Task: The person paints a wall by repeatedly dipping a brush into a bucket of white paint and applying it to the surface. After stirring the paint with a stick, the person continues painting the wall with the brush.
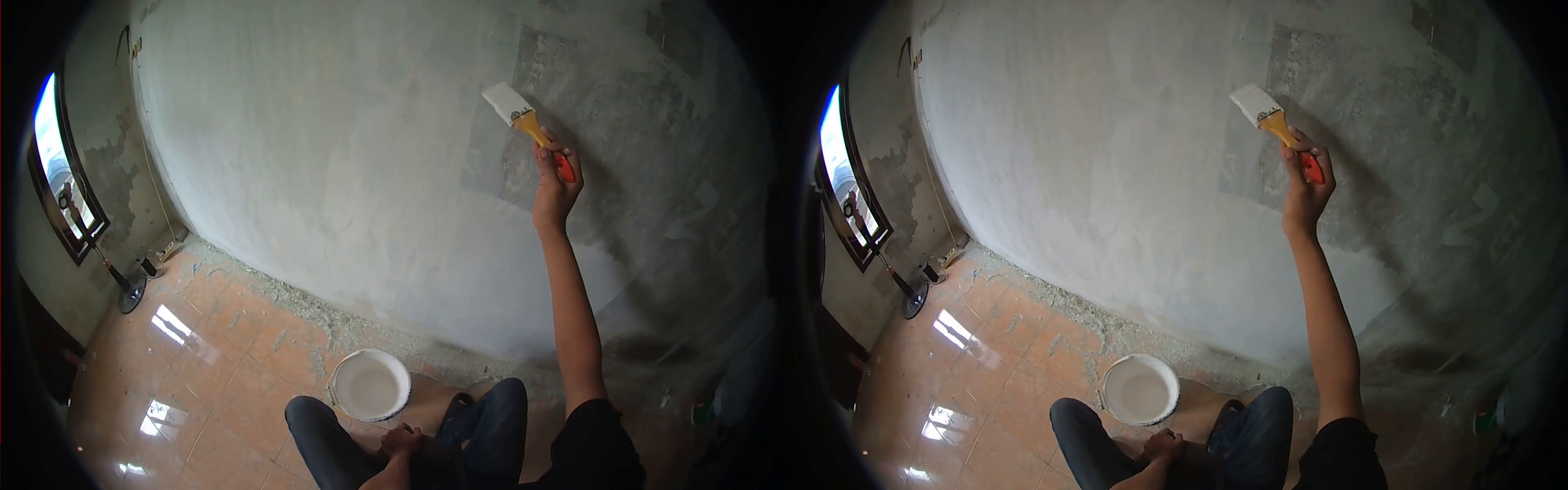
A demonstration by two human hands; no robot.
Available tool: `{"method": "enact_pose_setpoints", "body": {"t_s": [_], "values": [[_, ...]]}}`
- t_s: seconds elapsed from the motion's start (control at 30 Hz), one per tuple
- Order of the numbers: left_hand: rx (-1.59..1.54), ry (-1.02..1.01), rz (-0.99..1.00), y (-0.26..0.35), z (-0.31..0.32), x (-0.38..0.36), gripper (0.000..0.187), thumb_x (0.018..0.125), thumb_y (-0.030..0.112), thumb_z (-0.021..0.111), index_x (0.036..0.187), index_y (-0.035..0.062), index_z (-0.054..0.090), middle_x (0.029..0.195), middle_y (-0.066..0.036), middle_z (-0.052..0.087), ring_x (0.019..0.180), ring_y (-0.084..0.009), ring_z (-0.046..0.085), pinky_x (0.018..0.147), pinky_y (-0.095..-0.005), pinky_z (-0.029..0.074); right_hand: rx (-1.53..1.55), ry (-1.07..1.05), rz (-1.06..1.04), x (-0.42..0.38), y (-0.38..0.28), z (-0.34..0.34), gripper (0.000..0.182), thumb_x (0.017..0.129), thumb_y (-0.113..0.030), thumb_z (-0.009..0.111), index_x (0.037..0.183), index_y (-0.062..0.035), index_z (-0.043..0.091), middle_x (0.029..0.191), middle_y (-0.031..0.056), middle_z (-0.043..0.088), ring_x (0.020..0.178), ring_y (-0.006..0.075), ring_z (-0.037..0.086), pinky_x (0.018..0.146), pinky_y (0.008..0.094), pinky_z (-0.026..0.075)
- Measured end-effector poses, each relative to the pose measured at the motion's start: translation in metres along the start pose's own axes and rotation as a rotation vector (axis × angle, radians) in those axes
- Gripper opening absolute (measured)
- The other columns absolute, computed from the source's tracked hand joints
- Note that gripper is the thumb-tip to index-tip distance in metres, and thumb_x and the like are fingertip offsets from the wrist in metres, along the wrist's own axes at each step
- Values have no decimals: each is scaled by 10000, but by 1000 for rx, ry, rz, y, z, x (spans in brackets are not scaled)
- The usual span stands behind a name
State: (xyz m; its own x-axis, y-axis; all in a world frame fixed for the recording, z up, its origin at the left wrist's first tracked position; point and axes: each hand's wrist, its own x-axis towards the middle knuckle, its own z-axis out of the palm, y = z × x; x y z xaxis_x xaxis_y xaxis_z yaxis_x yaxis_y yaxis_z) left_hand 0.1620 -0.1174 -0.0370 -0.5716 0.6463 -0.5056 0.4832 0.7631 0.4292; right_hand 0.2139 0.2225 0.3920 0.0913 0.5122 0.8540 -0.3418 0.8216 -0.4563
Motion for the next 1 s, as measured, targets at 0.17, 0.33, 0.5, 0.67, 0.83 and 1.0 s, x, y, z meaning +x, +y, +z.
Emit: {"method": "enact_pose_setpoints", "body": {"t_s": [0.17, 0.33, 0.5, 0.67, 0.83, 1.0], "values": [[-1, -17, -12, -5, 8, 6, 367, 720, 455, 541, 889, 167, 695, 912, -144, 675, 930, -302, 629, 863, -400, 433, -302, -174, -235, -20, -1, -1, 71, 875, -33, 557, 930, -2, 588, 1157, 147, 570, 1081, 229, 538, 914, 325, 488], [5, -28, -20, -4, 7, 5, 360, 724, 456, 540, 879, 171, 697, 922, -140, 673, 939, -295, 625, 870, -397, 428, -986, -511, -821, -38, -9, -2, 122, 796, 35, 590, 908, 7, 628, 1120, 108, 607, 1077, 270, 544, 843, 326, 523], [-6, -27, -27, -3, 8, 5, 352, 723, 453, 542, 871, 174, 699, 920, -139, 673, 931, -291, 626, 872, -392, 428, -1126, -592, -918, -47, 11, -11, 134, 772, 20, 623, 905, 9, 637, 1127, 116, 606, 1094, 287, 535, 884, 333, 517], [0, 0, -23, -6, 13, 7, 349, 718, 448, 547, 867, 173, 700, 900, -136, 676, 914, -295, 630, 860, -394, 436, -1241, -494, -973, -28, 25, -6, 98, 795, -29, 612, 892, -18, 618, 1126, 93, 609, 1112, 259, 532, 896, 318, 499], [-11, -8, -23, -4, 10, 5, 344, 717, 449, 553, 861, 172, 699, 890, -136, 677, 910, -300, 631, 860, -396, 435, -1279, -430, -1089, -6, 42, 5, 36, 800, -29, 606, 832, -26, 591, 1110, 95, 602, 1132, 245, 516, 903, 328, 496], [-4, -15, -26, -2, 6, 3, 336, 721, 445, 559, 858, 171, 698, 898, -139, 675, 915, -301, 628, 862, -397, 433, -1395, -468, -1045, 0, 72, 2, 45, 798, -32, 603, 841, -22, 597, 1119, 98, 599, 1149, 240, 521, 883, 289, 502]]}}
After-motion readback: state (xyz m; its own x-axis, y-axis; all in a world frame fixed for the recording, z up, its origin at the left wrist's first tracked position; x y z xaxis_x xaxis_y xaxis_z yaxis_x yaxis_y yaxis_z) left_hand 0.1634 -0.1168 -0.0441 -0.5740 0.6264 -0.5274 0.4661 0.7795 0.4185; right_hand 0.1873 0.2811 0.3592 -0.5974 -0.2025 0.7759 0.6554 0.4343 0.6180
